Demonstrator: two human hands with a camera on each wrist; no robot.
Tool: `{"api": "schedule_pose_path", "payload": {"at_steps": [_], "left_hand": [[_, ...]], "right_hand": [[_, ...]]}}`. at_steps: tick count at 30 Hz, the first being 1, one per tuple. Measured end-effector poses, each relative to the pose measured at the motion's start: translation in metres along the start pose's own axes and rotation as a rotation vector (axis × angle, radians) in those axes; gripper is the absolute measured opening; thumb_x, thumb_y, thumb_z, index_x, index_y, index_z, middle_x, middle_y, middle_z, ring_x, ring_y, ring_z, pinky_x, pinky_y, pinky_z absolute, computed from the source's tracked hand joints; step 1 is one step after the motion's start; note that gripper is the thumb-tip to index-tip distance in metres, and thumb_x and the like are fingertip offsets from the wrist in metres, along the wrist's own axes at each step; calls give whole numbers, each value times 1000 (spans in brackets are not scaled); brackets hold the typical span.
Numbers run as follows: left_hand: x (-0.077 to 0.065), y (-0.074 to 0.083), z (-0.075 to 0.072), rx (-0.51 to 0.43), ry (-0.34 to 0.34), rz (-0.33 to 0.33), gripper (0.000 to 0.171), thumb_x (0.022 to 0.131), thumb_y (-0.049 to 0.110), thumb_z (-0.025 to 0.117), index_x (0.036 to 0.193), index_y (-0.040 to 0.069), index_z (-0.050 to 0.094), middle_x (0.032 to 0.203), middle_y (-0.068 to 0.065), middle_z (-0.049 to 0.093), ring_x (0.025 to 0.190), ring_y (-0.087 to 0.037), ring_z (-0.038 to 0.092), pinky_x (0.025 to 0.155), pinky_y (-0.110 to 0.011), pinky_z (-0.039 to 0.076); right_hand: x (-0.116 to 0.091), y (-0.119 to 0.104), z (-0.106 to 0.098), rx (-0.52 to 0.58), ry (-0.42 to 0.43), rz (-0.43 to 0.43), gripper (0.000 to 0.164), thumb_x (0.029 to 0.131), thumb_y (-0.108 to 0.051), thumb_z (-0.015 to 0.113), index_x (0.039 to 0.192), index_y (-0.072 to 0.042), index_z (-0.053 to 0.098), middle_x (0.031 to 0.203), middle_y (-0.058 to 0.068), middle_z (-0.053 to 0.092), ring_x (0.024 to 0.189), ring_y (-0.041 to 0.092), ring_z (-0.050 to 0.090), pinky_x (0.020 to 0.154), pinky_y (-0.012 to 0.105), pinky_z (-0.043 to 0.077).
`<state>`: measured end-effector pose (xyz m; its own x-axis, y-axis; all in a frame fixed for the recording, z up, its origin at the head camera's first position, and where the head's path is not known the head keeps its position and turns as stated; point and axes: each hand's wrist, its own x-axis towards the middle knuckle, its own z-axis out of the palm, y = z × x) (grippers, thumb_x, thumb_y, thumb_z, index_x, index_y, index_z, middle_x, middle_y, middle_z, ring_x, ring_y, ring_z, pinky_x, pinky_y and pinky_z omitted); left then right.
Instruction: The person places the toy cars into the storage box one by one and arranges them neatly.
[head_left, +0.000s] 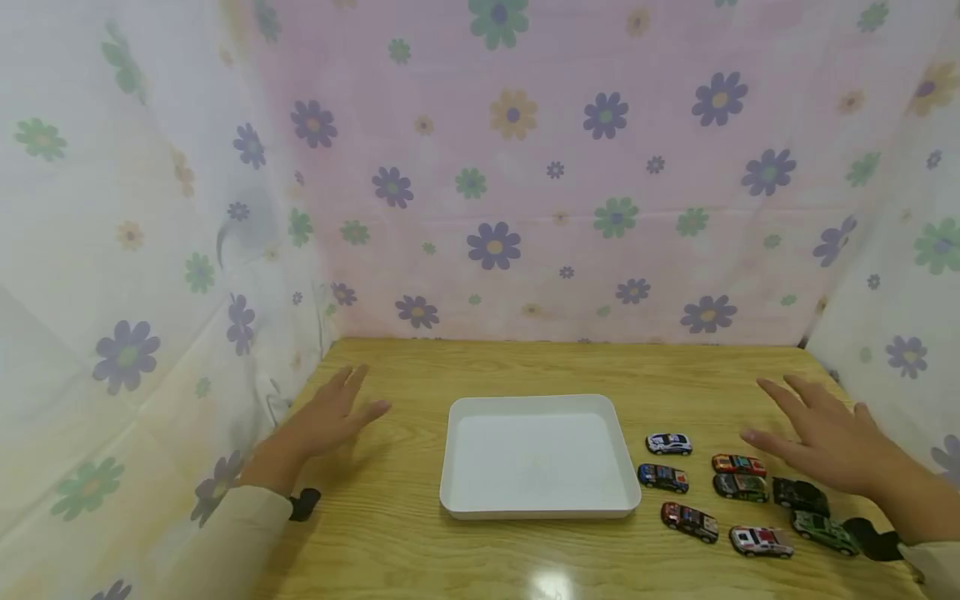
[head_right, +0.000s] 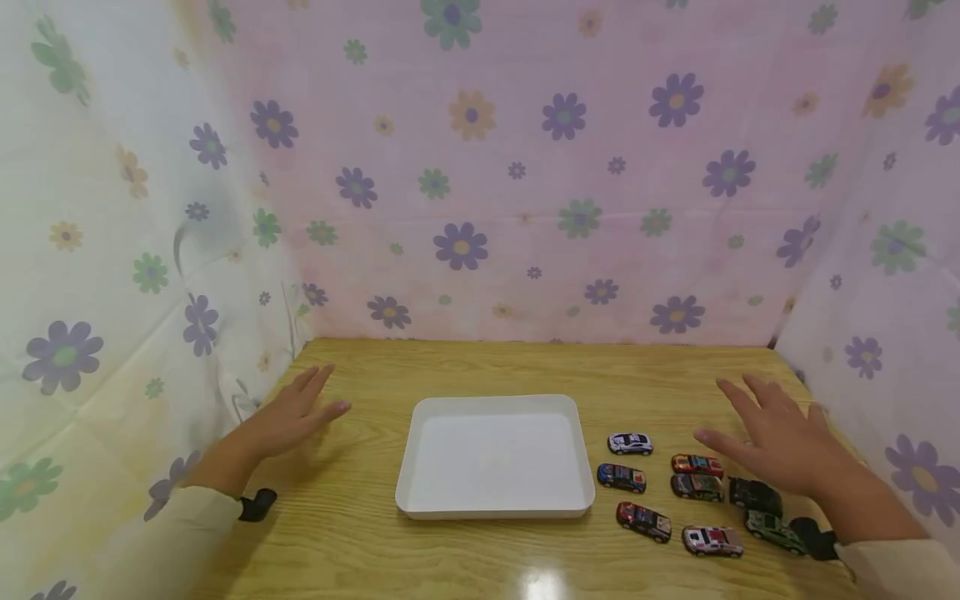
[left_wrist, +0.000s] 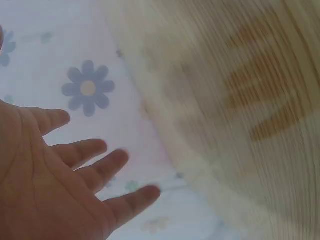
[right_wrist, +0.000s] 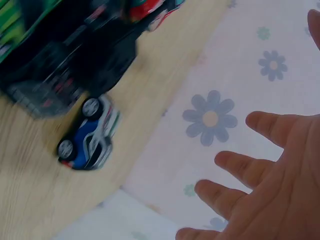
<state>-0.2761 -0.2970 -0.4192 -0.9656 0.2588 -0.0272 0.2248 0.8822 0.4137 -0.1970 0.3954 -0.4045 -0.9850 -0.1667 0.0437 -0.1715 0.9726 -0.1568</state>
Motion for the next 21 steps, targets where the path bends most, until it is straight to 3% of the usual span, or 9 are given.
{"api": "schedule_pose_path", "payload": {"at_steps": [4,8,11,15,21], "left_hand": [[10,8,11,-107,-24,19,115,92,74,59,167,10,0,171,-26,9,155,-52,13,120,-75,20],[17,17,22,-206,-62,-4,117,89,67,70,167,12,2,170,-23,18,147,-47,39,115,-64,40],[20,25,27,-304,-109,-37,113,89,63,73,168,18,4,168,-21,26,113,-39,69,99,-51,57],[21,36,33,-428,-186,-62,109,89,61,74,168,22,10,164,-20,34,73,-29,74,84,-39,62],[24,52,41,-561,-258,-65,106,89,55,78,166,15,18,161,-20,38,85,-26,76,87,-44,63]], "right_hand": [[5,-9,0,90,12,-83,86,99,-57,62,163,-9,30,159,37,28,134,66,34,90,92,21],[10,-19,2,163,7,-147,78,100,-50,64,157,-3,39,156,36,34,132,63,41,92,85,34],[13,-24,3,216,-3,-166,73,101,-48,65,154,-2,44,155,35,36,133,61,41,93,81,41],[17,-31,5,251,2,-177,65,101,-46,66,148,-4,52,152,31,45,133,57,45,94,76,45],[23,-39,12,265,75,-219,51,97,-40,73,137,-9,65,133,17,67,112,39,67,88,62,56]]}}
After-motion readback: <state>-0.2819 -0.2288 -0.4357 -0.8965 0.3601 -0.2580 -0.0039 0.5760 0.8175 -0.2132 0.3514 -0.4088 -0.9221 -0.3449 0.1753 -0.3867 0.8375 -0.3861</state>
